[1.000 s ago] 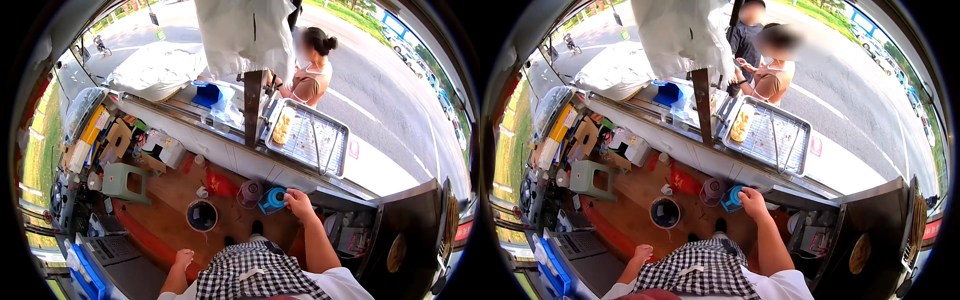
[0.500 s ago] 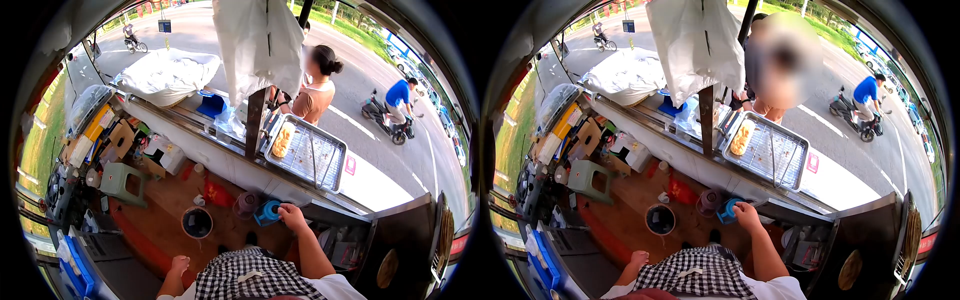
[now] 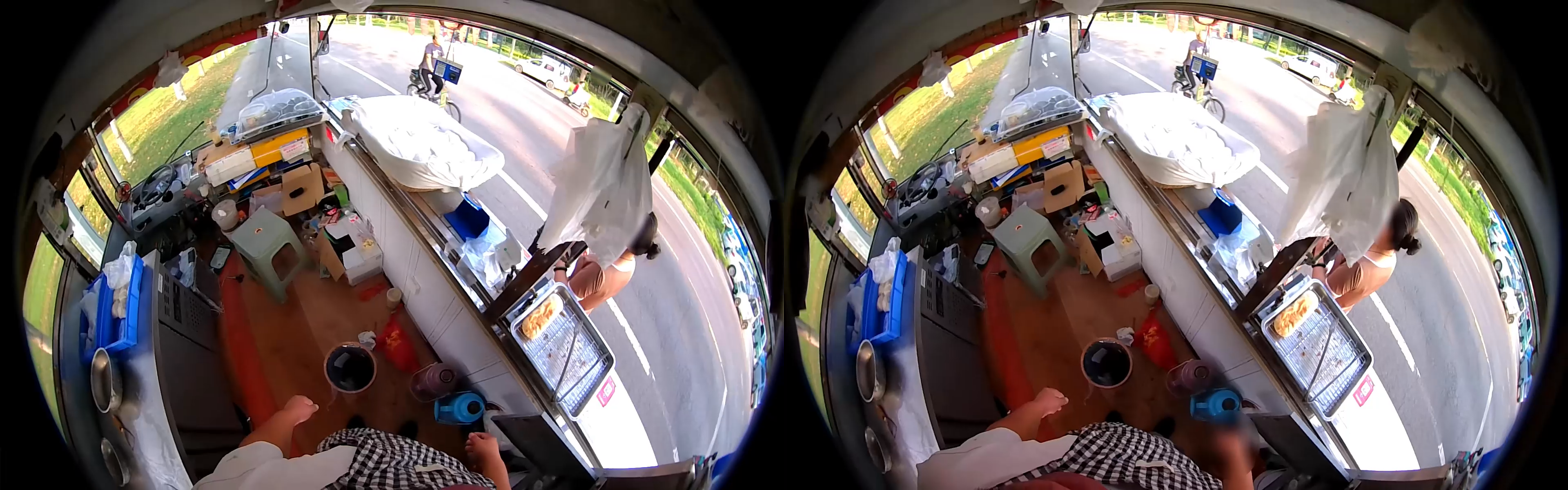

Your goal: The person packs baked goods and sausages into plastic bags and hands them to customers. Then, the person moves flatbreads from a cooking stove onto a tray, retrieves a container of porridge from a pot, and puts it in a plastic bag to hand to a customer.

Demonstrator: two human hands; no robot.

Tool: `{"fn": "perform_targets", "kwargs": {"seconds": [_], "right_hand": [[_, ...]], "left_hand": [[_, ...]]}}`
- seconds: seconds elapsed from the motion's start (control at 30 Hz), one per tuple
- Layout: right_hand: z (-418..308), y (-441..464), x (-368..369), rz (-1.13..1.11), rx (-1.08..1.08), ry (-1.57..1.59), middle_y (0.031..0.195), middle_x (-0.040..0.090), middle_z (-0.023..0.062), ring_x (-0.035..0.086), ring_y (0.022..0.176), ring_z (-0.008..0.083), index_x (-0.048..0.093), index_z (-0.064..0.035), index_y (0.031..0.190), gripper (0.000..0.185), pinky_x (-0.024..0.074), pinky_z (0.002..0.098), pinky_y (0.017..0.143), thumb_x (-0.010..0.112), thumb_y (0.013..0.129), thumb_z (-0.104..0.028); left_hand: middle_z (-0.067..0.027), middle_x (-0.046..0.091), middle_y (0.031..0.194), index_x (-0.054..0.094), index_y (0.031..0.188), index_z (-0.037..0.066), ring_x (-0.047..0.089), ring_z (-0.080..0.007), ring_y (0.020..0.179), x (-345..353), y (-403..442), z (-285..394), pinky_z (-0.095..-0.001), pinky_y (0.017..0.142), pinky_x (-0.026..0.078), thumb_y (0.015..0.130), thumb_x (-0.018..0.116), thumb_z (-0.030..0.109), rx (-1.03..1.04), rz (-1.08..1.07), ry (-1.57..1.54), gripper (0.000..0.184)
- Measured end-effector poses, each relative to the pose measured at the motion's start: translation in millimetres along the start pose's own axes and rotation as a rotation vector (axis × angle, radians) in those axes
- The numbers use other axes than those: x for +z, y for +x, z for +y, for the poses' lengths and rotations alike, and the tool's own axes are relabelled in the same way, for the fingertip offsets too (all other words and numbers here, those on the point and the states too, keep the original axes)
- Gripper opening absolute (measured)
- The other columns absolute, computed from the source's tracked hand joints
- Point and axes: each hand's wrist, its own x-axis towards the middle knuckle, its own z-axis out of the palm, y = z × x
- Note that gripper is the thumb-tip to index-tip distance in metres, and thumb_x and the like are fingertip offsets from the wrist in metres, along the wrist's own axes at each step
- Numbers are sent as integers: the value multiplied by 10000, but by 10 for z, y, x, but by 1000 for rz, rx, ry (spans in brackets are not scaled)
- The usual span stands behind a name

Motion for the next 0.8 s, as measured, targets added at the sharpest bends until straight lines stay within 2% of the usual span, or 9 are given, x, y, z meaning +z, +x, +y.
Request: {"fn": "perform_targets", "kwargs": {"seconds": [0.1, 0.2, 0.27, 0.37, 0.4, 0.5, 0.57, 0.7, 0.8], "right_hand": [[149, 64, -2, -62, 114, 87, 720, 569, 30, 555, 558, 153, 609, -44, 992, 126, 416, 296, 451, 610, 972, -168], [168, -67, 80, 19, 202, -1, 692, 545, 34, 539, 527, 184, 578, -85, 1003, 107, 382, 334, 418, 595, 974, -186], [150, -185, 164, 70, 259, -111, 688, 548, 43, 548, 527, 202, 575, -88, 998, 118, 390, 347, 421, 598, 970, -200], [675, 166, -115, -461, 404, 625, 709, 578, 71, 592, 567, 232, 580, -61, 907, 160, 441, 366, 464, 580, 971, -208], [720, 163, -94, -404, 378, 569, 710, 576, 72, 590, 567, 233, 577, -60, 897, 163, 443, 368, 468, 575, 972, -205], [649, -7, 222, 65, 350, 109, 712, 571, 76, 585, 568, 237, 570, -57, 866, 176, 447, 373, 480, 560, 973, -197], [727, -122, 354, 156, 393, 49, 713, 568, 79, 581, 569, 239, 565, -55, 846, 187, 450, 377, 488, 550, 973, -191], [1046, -362, 541, 155, 381, 163, 733, 565, 88, 564, 571, 232, 560, -48, 815, 202, 458, 379, 495, 515, 975, -164], [1003, -770, 825, 275, 316, 219, 759, 568, 98, 564, 594, 218, 608, -32, 925, 128, 470, 382, 483, 553, 966, -140]], "left_hand": [[-229, 698, 928, 725, 838, 16, 671, -395, 896, 36, 73, -257, -469, 807, 521, 884, 636, 403, -21, -32, 93, 399], [-65, 641, 666, 654, 713, 39, 565, -190, 501, 23, 57, -508, -353, 492, 465, 909, 642, 352, 21, -19, 49, 369], [-65, 649, 677, 655, 717, 40, 574, -188, 508, 74, 154, -771, -349, 497, 469, 906, 646, 359, 8, -15, 19, 371], [-63, 654, 681, 657, 719, 42, 585, -189, 518, 30, 197, -938, -344, 504, 478, 902, 657, 355, -23, -10, 10, 363], [-62, 655, 680, 659, 719, 43, 589, -190, 522, -4, 204, -994, -342, 507, 481, 901, 661, 352, -36, -9, 14, 359], [-196, 704, 830, 730, 818, 17, 675, -382, 812, -89, 222, -1126, -451, 764, 530, 870, 638, 436, -82, -49, -47, 432], [-181, 695, 781, 719, 794, 14, 669, -363, 762, -147, 357, -1166, -446, 737, 527, 877, 629, 414, -43, -58, 3, 419], [-174, 682, 733, 696, 753, 8, 667, -332, 716, -330, 381, -1077, -443, 705, 521, 888, 603, 370, -26, -103, 65, 397], [-53, 563, 600, 604, 656, 62, 474, -157, 454, -449, 485, -993, -327, 437, 378, 917, 664, 245, 55, -121, -3, 325]]}}
